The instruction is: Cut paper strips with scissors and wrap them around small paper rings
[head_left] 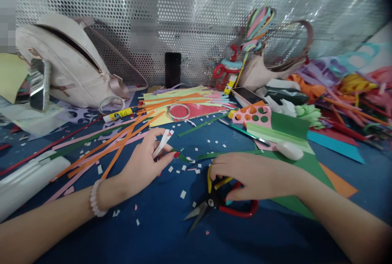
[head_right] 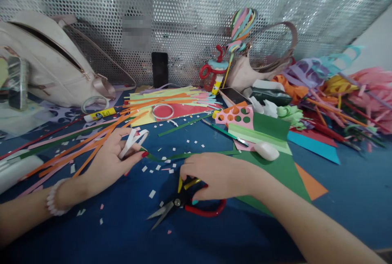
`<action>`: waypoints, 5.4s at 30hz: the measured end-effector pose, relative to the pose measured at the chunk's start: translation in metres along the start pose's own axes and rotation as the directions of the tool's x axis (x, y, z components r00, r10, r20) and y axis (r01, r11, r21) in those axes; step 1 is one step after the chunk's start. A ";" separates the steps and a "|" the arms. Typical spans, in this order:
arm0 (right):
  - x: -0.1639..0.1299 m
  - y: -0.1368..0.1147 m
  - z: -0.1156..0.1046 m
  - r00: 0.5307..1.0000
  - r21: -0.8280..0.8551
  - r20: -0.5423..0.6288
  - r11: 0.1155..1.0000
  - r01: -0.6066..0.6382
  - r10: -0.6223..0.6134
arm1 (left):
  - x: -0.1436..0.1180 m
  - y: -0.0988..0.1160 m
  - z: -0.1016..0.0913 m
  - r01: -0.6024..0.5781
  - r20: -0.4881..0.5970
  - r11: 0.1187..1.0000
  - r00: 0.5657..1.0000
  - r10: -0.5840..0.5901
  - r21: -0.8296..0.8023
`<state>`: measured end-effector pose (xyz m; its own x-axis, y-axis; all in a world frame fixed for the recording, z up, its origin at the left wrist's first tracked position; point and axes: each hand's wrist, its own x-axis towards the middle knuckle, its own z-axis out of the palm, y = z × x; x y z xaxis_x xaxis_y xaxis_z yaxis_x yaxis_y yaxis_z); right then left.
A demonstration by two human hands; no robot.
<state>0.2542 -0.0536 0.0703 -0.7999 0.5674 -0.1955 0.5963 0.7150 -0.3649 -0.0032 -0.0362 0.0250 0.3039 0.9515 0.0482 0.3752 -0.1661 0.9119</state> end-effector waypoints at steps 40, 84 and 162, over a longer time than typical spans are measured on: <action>0.024 -0.029 0.029 0.572 0.162 -0.819 0.976 0.145 0.051 | -0.006 0.012 0.003 -0.337 0.406 0.869 0.896 0.178 0.362; 0.027 -0.038 0.037 0.577 0.078 -0.813 0.969 0.233 -0.073 | -0.004 0.005 0.001 -0.488 0.523 0.760 0.820 0.230 0.430; 0.010 -0.014 0.012 0.937 0.516 -0.216 0.847 -0.129 0.275 | -0.007 0.014 -0.005 -0.107 0.470 0.990 0.881 0.049 0.097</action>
<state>0.2372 -0.0629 0.0628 -0.5710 0.8163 -0.0870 0.5737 0.3210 -0.7536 -0.0045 -0.0443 0.0395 0.6980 0.7085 -0.1044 0.4235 -0.2908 0.8579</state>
